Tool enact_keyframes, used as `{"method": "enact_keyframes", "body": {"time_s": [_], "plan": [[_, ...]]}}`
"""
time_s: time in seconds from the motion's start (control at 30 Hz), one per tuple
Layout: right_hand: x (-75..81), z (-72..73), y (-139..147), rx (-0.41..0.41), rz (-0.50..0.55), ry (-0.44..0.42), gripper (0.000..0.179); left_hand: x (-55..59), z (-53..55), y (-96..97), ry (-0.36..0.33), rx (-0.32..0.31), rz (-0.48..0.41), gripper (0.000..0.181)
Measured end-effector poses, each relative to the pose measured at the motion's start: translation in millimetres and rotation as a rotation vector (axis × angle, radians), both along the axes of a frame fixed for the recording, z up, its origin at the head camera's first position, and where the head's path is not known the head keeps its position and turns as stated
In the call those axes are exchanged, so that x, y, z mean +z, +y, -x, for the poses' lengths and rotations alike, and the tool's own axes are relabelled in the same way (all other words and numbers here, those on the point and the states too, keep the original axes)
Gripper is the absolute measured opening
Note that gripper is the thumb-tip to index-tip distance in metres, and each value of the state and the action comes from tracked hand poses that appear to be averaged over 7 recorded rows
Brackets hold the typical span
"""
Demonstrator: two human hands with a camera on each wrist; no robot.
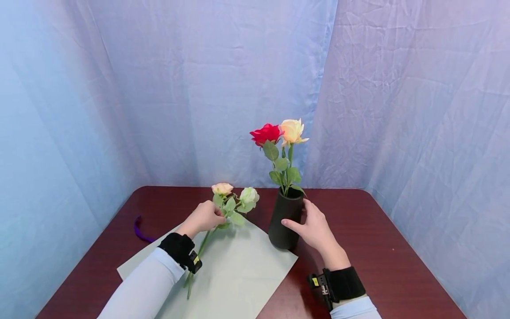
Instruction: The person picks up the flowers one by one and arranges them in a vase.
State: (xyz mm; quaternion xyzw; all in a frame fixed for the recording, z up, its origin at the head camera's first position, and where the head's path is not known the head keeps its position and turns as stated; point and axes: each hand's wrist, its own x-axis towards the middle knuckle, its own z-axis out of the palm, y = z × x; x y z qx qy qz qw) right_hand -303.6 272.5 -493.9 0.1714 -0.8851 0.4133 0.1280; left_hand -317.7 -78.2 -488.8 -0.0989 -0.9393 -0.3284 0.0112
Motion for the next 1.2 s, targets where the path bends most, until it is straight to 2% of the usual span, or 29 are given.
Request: {"method": "enact_keyframes", "body": {"time_s": [0.27, 0.6, 0.83, 1.2], "plan": [[0.2, -0.9, 0.1, 0.002, -0.004, 0.001, 0.089, 8.4, -7.4, 1.8, -0.031, -0.016, -0.175, 0.025], [-0.1, -0.8, -0.4, 0.007, 0.008, 0.005, 0.088, 10.4, -8.1, 1.7, -0.076, 0.014, -0.431, 0.015], [-0.2, -1.4, 0.2, 0.007, 0.004, 0.001, 0.089, 8.0, -5.3, -2.5, -0.066, 0.06, -0.583, 0.018], [0.4, -1.7, 0.6, 0.008, 0.003, 0.001, 0.088, 8.7, -7.5, -6.4, -0.017, 0.173, -0.707, 0.023]]}}
